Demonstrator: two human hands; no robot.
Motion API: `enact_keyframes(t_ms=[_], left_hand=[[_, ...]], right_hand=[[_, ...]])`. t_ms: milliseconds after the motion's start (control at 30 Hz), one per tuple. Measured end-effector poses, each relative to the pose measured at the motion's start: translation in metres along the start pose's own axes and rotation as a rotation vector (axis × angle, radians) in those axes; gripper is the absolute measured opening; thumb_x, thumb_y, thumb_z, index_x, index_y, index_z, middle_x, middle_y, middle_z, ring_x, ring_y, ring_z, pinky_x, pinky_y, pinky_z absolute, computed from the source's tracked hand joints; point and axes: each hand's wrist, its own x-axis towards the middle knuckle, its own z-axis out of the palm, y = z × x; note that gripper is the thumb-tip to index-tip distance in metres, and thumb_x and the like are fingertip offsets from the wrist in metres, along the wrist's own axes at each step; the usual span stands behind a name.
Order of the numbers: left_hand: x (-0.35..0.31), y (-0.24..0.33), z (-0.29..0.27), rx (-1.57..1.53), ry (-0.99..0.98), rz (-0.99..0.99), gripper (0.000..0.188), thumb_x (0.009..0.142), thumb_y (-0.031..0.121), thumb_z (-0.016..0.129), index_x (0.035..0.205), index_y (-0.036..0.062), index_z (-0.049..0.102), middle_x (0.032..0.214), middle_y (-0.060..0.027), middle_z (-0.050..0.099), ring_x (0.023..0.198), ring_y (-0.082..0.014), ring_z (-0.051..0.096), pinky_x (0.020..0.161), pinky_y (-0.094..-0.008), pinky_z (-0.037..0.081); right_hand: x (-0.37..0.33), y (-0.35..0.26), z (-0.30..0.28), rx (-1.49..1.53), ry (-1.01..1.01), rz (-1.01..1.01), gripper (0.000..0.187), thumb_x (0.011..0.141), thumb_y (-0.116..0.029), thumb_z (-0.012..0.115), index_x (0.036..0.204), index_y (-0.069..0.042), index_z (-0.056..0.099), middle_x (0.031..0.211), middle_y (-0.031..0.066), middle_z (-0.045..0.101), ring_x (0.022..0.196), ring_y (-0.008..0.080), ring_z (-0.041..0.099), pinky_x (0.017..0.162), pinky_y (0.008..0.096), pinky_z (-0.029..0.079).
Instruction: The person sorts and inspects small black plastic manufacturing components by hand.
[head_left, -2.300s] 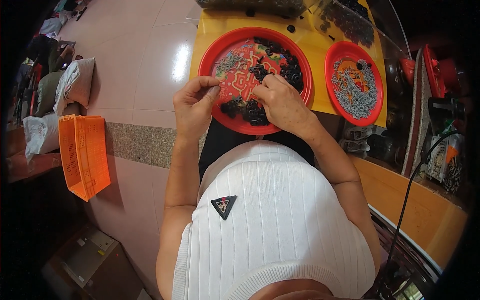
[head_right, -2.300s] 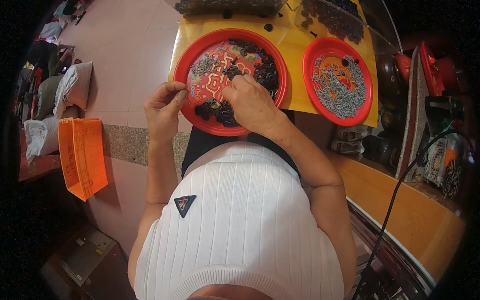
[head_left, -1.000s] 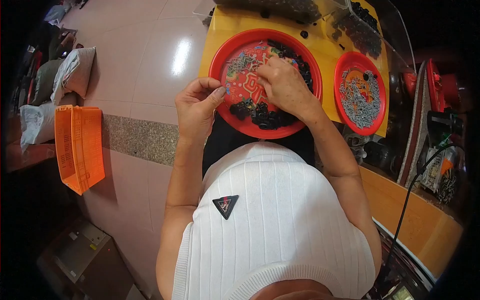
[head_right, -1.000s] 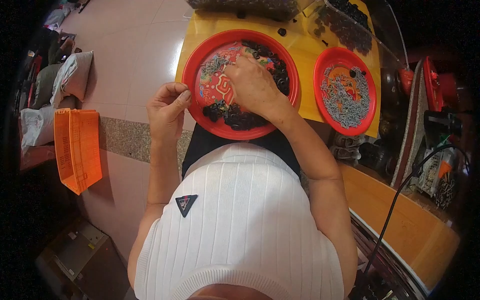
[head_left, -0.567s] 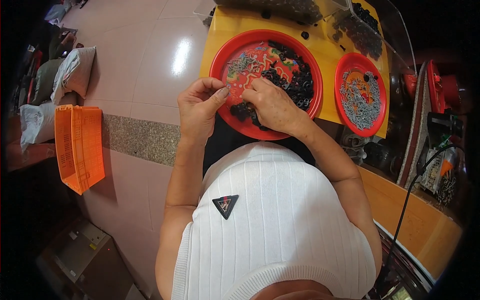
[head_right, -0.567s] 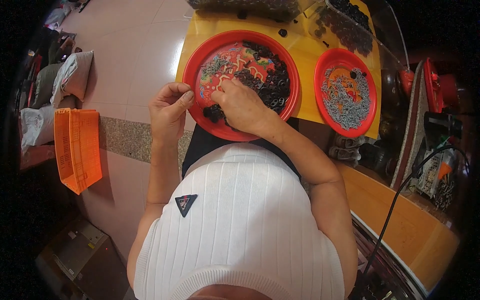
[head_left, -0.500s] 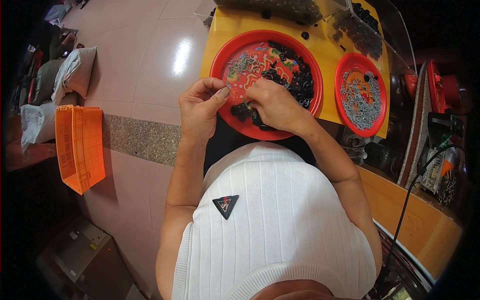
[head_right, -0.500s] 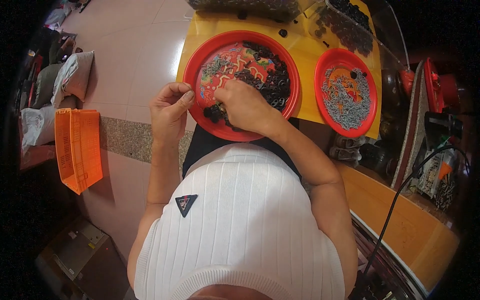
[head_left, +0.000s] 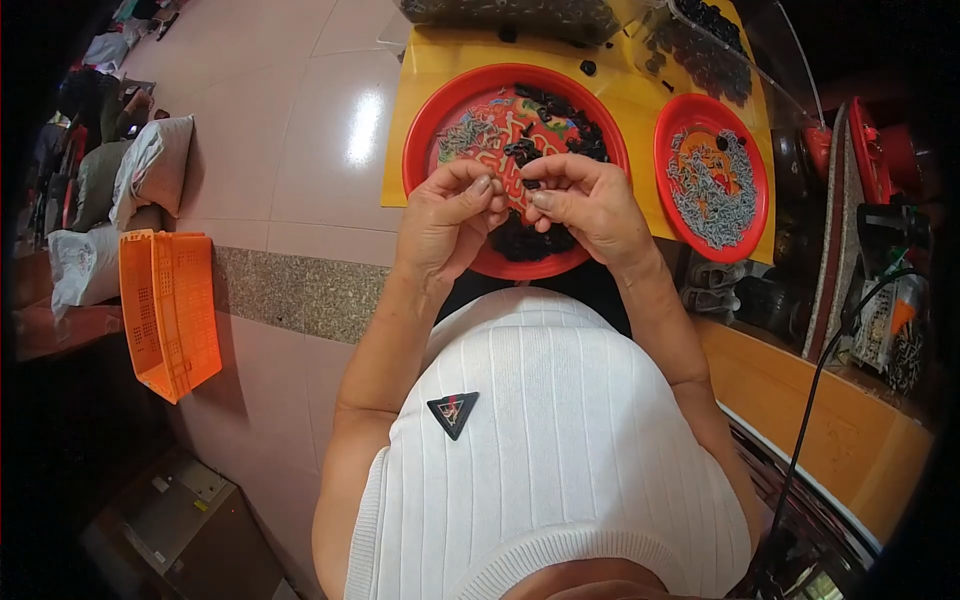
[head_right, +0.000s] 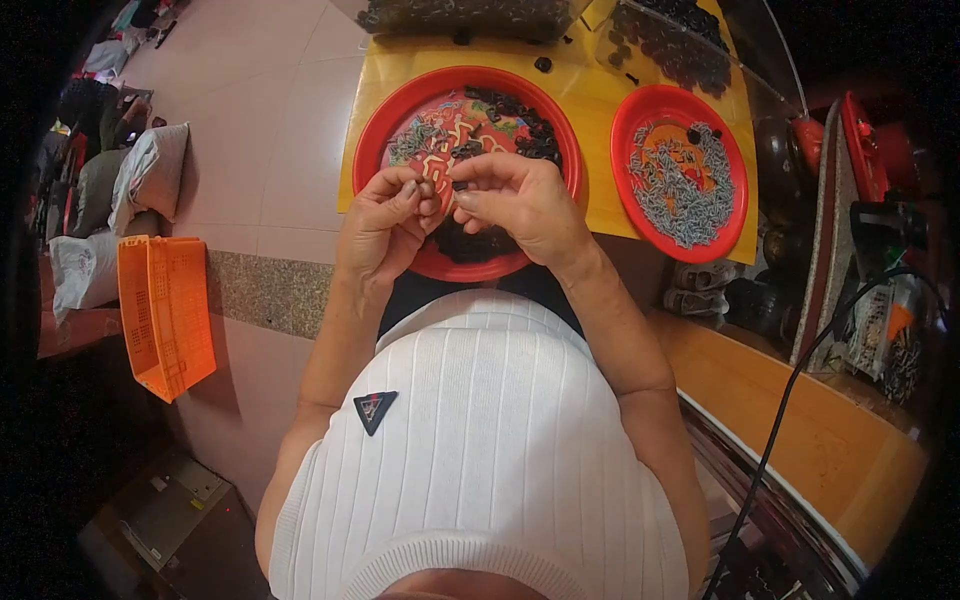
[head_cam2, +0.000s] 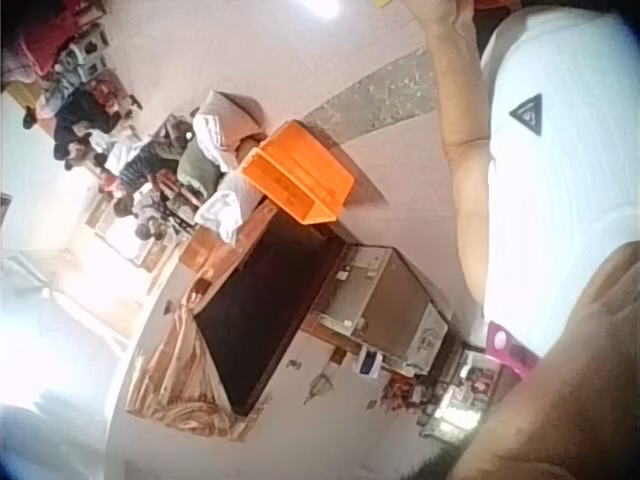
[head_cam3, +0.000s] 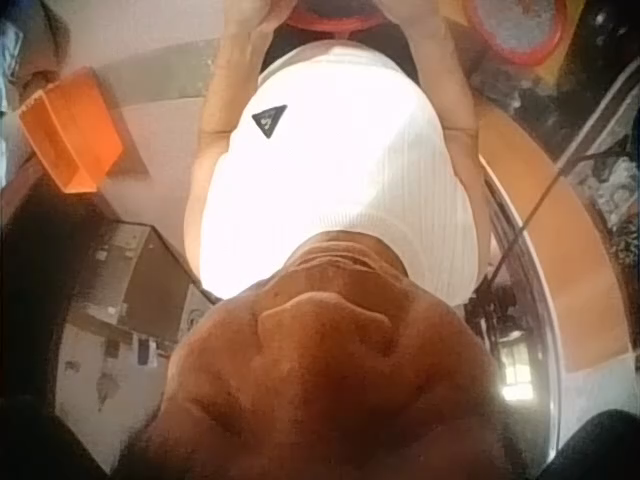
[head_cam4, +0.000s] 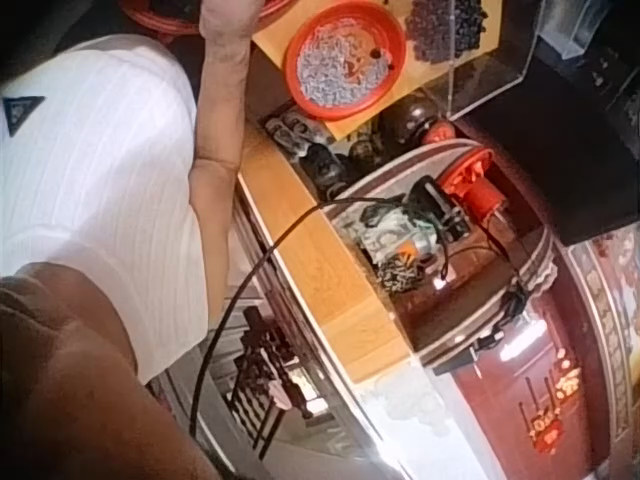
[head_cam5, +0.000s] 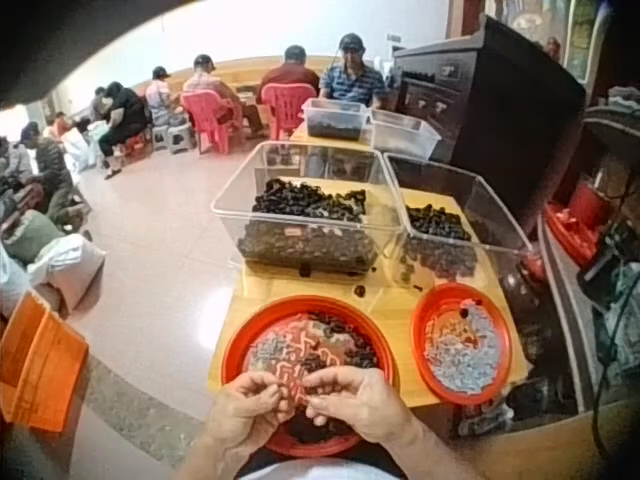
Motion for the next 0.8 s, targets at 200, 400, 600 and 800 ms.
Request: enact_keyframes(t_ms=[200,400,600,800], left_hand=[[-0.002,-0.004,0.007,0.012,-0.003,-0.012,0.006,0.081,0.004,0.054,0.087,0.0034,0.056,0.083,-0.0065,0.055,0.072,-0.0142,0.052,0.065,-0.0271,0.043],[-0.003,-0.01,0.009,0.007,0.03,-0.012,0.007,0.078,0.007,0.059,0.084,0.0034,0.058,0.077,-0.0051,0.057,0.068,-0.0151,0.053,0.066,-0.027,0.043],[-0.006,-0.012,0.014,-0.015,0.032,-0.014,0.009,0.078,0.009,0.06,0.084,0.0022,0.057,0.078,-0.0056,0.058,0.07,-0.0154,0.054,0.068,-0.0278,0.044],[-0.01,-0.011,0.017,0.009,-0.008,0.019,0.01,0.079,0.009,0.058,0.084,0.0007,0.056,0.078,-0.0078,0.059,0.067,-0.0169,0.056,0.064,-0.0283,0.046]], right_hand=[[-0.008,-0.001,0.005,-0.129,0.132,-0.073,0.015,0.082,-0.008,0.055,0.092,0.003,0.057,0.071,0.0049,0.059,0.061,0.008,0.056,0.053,0.0181,0.047],[-0.017,-0.004,0.02,-0.167,0.179,-0.105,0.013,0.082,-0.005,0.054,0.091,0.004,0.057,0.072,0.0052,0.059,0.06,0.0077,0.056,0.052,0.0185,0.047],[-0.022,-0.006,0.031,-0.154,0.18,-0.102,0.013,0.081,-0.001,0.054,0.092,0.004,0.055,0.075,0.0069,0.059,0.062,0.009,0.058,0.052,0.0196,0.048],[-0.023,-0.01,0.036,-0.217,0.236,-0.082,0.009,0.078,0.0,0.054,0.086,0.004,0.052,0.073,0.0058,0.058,0.061,0.0088,0.058,0.051,0.0198,0.048]])
